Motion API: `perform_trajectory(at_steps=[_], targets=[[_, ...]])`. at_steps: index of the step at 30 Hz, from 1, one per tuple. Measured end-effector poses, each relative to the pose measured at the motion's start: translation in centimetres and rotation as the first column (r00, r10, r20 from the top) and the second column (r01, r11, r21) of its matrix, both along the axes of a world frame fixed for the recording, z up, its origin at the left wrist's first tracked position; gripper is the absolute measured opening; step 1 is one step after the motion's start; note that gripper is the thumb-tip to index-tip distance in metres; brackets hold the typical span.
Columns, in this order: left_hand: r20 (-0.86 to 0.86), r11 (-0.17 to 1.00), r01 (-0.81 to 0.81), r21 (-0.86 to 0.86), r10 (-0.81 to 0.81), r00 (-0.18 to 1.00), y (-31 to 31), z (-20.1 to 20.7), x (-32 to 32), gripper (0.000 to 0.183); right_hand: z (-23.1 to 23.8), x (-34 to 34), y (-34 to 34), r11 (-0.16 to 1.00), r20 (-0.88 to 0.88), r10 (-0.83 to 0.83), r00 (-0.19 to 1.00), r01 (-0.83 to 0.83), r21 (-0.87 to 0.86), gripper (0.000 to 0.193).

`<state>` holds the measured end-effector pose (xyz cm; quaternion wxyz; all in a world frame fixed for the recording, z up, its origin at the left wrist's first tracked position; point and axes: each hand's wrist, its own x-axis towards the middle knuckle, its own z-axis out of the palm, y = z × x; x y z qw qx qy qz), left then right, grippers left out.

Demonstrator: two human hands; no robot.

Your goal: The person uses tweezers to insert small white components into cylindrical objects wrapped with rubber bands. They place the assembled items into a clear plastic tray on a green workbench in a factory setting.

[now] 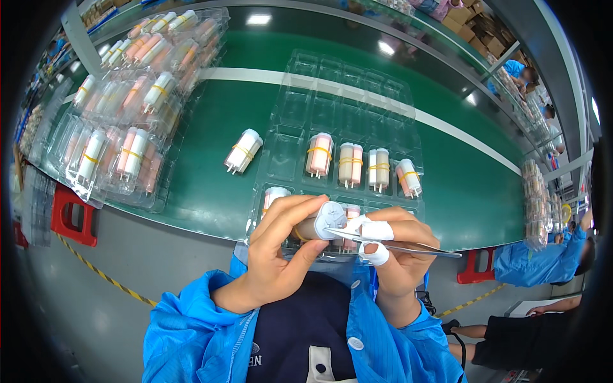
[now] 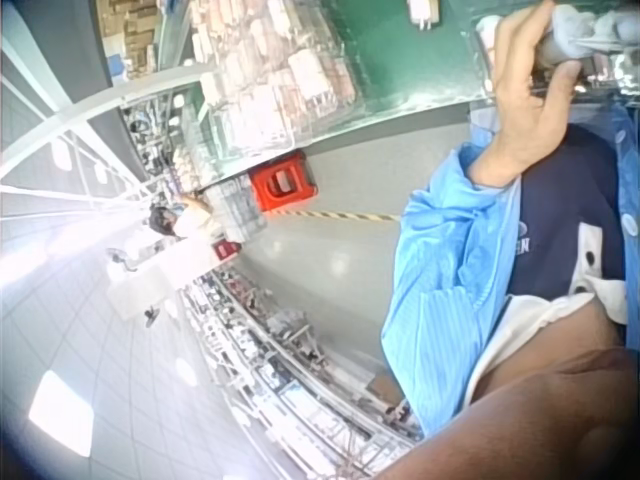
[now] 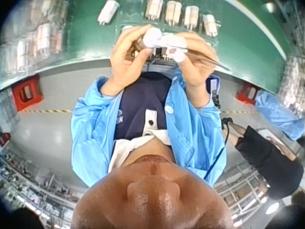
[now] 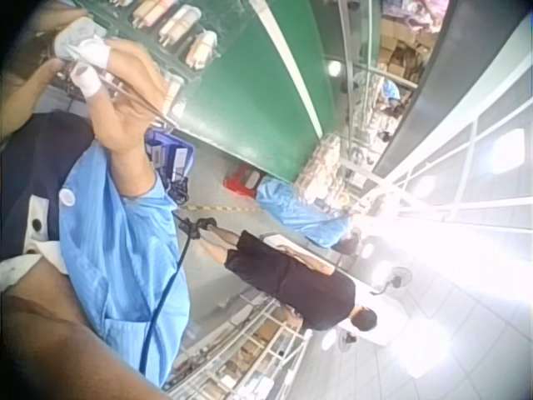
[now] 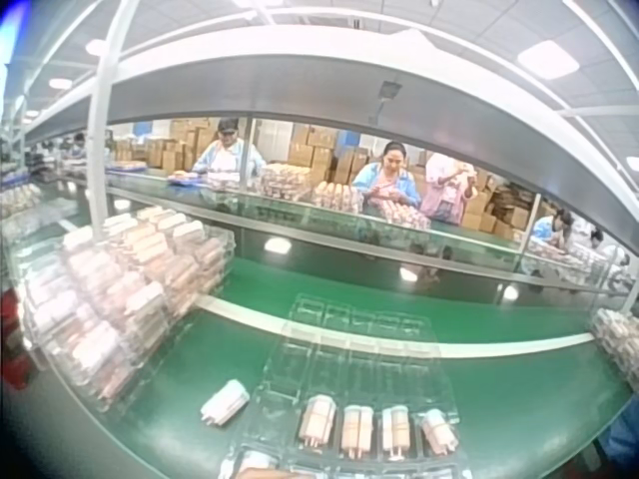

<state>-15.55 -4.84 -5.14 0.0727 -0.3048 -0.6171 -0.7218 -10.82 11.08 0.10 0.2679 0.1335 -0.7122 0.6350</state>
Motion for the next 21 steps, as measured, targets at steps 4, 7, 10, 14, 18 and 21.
perform_trajectory(at_steps=[4, 7, 10, 14, 18, 21], targets=[[-0.001, 1.000, 0.003, 0.004, -0.003, 1.000, -0.1, 0.1, 0.0, 0.042, -0.1, 0.0, -0.1, 1.000, -0.003, 0.007, 1.000, -0.007, -0.014, 0.019], [-0.012, 1.000, 0.001, 0.005, -0.001, 1.000, 0.0, 0.0, 0.0, 0.042, -0.1, 0.1, -0.1, 1.000, -0.015, 0.015, 1.000, -0.015, -0.016, 0.018], [-0.041, 1.000, -0.006, -0.007, 0.005, 0.999, -0.1, 0.0, -0.1, 0.042, -0.3, 0.2, -0.2, 0.998, 0.010, 0.008, 1.000, -0.008, -0.058, 0.017], [-0.044, 1.000, -0.016, -0.001, 0.016, 0.999, -0.1, -0.2, 0.0, 0.042, -0.6, 0.3, -0.4, 0.995, 0.039, -0.008, 0.999, 0.012, -0.104, 0.016], [-0.066, 0.999, -0.032, -0.011, 0.031, 0.997, -0.1, -0.2, -0.1, 0.042, -0.9, 0.4, -0.5, 0.988, 0.069, -0.003, 0.998, 0.014, -0.157, 0.016], [-0.096, 0.998, -0.044, -0.034, 0.041, 0.995, -0.1, -0.2, -0.2, 0.042, -1.0, 0.3, -0.4, 0.983, 0.076, 0.026, 0.997, -0.012, -0.182, 0.015]])
